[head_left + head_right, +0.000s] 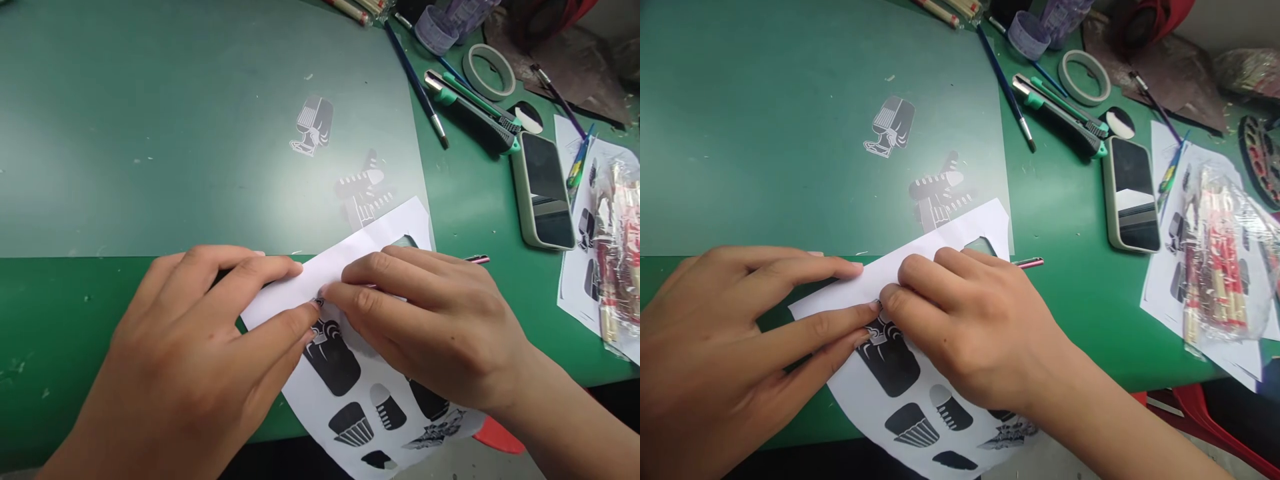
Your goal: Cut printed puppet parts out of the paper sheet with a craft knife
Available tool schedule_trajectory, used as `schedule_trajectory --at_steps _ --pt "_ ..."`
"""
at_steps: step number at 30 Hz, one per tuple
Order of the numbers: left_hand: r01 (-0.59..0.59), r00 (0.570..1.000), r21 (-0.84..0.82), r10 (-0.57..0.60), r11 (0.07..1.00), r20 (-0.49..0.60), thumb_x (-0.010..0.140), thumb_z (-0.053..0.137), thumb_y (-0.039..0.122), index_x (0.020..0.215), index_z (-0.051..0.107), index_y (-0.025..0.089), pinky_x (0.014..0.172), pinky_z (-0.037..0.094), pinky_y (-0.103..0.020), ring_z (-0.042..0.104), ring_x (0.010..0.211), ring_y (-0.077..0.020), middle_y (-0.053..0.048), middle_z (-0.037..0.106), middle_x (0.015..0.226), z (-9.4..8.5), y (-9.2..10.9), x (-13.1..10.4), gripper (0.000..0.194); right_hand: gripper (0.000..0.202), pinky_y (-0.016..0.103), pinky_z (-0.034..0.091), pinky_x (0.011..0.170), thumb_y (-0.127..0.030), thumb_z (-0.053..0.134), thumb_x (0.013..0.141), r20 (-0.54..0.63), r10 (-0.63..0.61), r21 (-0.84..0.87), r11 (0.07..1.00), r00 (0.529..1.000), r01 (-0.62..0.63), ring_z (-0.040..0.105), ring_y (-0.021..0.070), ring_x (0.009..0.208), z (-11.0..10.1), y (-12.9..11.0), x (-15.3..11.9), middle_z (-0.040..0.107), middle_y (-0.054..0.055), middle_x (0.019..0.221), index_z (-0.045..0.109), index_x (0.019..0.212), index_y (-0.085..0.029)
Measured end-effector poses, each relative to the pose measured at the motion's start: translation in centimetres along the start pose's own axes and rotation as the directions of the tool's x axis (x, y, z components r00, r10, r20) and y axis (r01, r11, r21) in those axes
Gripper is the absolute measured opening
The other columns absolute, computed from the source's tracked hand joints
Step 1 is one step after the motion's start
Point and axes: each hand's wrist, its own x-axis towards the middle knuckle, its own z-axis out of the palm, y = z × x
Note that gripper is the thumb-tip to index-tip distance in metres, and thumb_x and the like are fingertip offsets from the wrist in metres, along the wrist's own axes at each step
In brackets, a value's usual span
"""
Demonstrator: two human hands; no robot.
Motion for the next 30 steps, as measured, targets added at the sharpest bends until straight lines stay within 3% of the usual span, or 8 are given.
schedule_trajectory --at_steps 7,15,20,28,30 --pt "0.007 1.000 0.003 -0.007 1.000 -0.003 0.094 0.058 0.024 0.105 0.062 0.036 0.088 0.038 -0.048 0.052 0.117 -0.0289 0.003 0.058 0.131 0.1 0.0 0.0 0.017 0.022 0.034 0.045 0.062 -0.013 0.050 0.099 0.017 -0.005 0.004 1.000 1.000 0.005 0.058 0.0158 0.072 -0.1 0.3 0.1 0.069 0.003 0.087 0.071 0.100 -0.018" --pt "-0.016 1.000 -0.037 0.016 0.999 -0.014 0.097 0.059 0.025 0.108 0.063 0.033 0.089 0.036 -0.046 0.051 0.115 -0.0263 0.002 0.059 0.130 0.1 0.0 -0.1 0.015 0.032 0.034 0.036 0.054 -0.011 0.044 0.100 0.050 -0.140 -0.114 0.983 0.989 0.145 0.046 0.0168 0.063 -1.0 0.8 1.1 0.069 0.004 0.083 0.075 0.094 -0.015" --pt "-0.006 1.000 -0.037 0.006 0.999 0.000 0.099 0.056 0.025 0.105 0.064 0.034 0.087 0.037 -0.046 0.052 0.114 -0.0261 0.002 0.059 0.129 -0.1 0.0 0.0 0.013 0.030 0.034 0.035 0.055 -0.011 0.046 0.100 0.071 -0.163 -0.107 0.980 0.984 0.170 0.042 0.0160 0.062 -1.2 0.9 1.5 0.069 0.004 0.082 0.075 0.094 -0.015" --pt "0.004 1.000 -0.040 -0.005 0.999 -0.015 0.096 0.059 0.024 0.104 0.066 0.034 0.088 0.037 -0.045 0.053 0.114 -0.0274 0.003 0.060 0.129 -0.1 -0.1 0.0 0.014 0.023 0.033 0.038 0.055 -0.011 0.049 0.098 0.033 -0.164 -0.094 0.981 0.986 0.167 0.048 0.0150 0.064 -0.6 1.7 0.9 0.068 0.004 0.083 0.072 0.095 -0.016" --pt "0.002 1.000 -0.037 -0.003 0.999 -0.010 0.094 0.061 0.023 0.106 0.067 0.034 0.088 0.038 -0.045 0.053 0.114 -0.0283 0.003 0.059 0.131 -0.1 -0.1 0.0 0.017 0.019 0.031 0.041 0.056 -0.009 0.053 0.096 -0.031 -0.140 -0.078 0.987 0.990 0.137 0.055 0.0141 0.067 -0.4 2.1 0.4 0.068 0.004 0.084 0.070 0.094 -0.015"
